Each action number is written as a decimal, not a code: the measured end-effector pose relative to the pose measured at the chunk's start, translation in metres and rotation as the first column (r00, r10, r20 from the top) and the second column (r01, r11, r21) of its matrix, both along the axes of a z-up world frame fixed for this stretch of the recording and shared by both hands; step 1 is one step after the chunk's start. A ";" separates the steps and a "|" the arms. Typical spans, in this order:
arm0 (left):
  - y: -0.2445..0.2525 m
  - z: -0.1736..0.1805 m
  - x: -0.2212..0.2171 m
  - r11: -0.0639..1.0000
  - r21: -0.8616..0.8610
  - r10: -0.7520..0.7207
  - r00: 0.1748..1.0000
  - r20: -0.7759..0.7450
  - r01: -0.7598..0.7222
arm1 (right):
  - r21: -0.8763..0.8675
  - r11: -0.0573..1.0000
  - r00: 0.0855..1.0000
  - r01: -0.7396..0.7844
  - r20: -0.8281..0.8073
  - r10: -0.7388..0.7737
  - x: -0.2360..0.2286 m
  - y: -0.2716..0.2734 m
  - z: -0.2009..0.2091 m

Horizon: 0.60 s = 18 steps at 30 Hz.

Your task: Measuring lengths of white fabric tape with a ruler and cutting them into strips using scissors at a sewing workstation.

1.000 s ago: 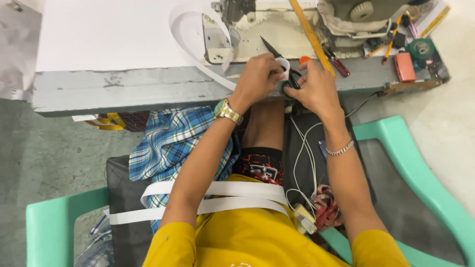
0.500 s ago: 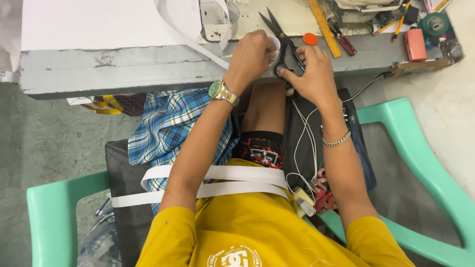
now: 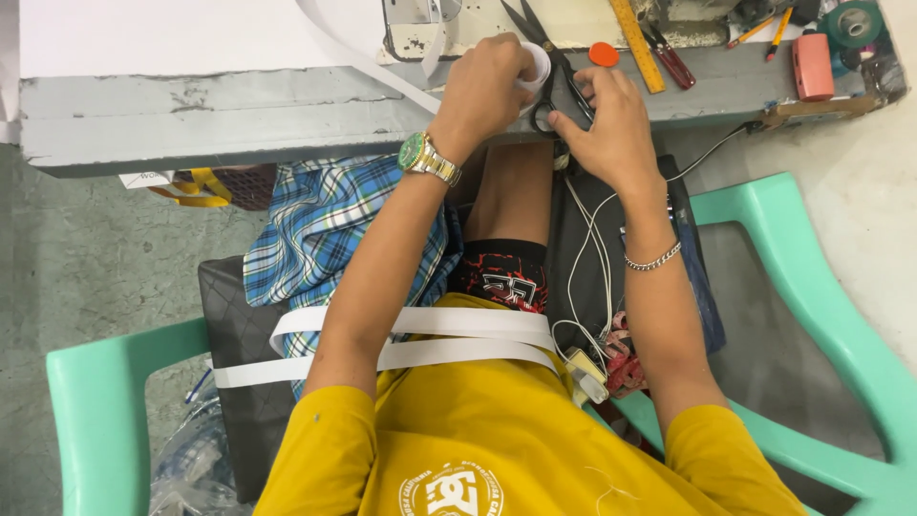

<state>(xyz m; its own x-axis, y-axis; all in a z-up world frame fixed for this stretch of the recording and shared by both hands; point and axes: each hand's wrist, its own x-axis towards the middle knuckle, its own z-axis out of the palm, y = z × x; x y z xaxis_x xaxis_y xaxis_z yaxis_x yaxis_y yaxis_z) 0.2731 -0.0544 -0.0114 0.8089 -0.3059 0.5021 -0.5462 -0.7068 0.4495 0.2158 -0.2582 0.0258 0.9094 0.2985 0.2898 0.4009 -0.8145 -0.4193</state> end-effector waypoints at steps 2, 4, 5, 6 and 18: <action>0.000 -0.002 0.003 0.999 -0.048 -0.012 1.000 -0.012 0.011 | -0.020 1.000 1.000 -0.004 0.001 0.004 0.000 0.001 0.000; 0.001 -0.001 0.004 0.999 -0.045 -0.019 1.000 -0.019 0.018 | -0.020 1.000 1.000 -0.010 0.006 0.010 0.000 0.000 -0.001; 0.001 -0.001 0.004 0.999 -0.042 -0.024 0.999 -0.023 0.023 | -0.020 1.000 1.000 -0.018 0.012 0.018 0.000 0.000 -0.001; 0.001 0.000 0.003 0.999 -0.043 -0.024 0.999 -0.025 0.023 | -0.021 1.000 1.000 -0.018 0.011 0.018 -0.001 0.000 0.000; 0.010 0.004 0.006 0.999 0.000 -0.035 0.998 0.049 0.035 | 0.015 0.997 0.995 -0.074 0.070 0.072 -0.008 0.004 0.005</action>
<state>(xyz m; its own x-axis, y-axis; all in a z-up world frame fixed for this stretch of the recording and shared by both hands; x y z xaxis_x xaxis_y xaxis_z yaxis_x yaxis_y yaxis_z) 0.2794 -0.0447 -0.0074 0.7721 -0.3335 0.5410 -0.5921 -0.6866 0.4218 0.2074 -0.2542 0.0305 0.8628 0.3577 0.3571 0.4877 -0.7749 -0.4020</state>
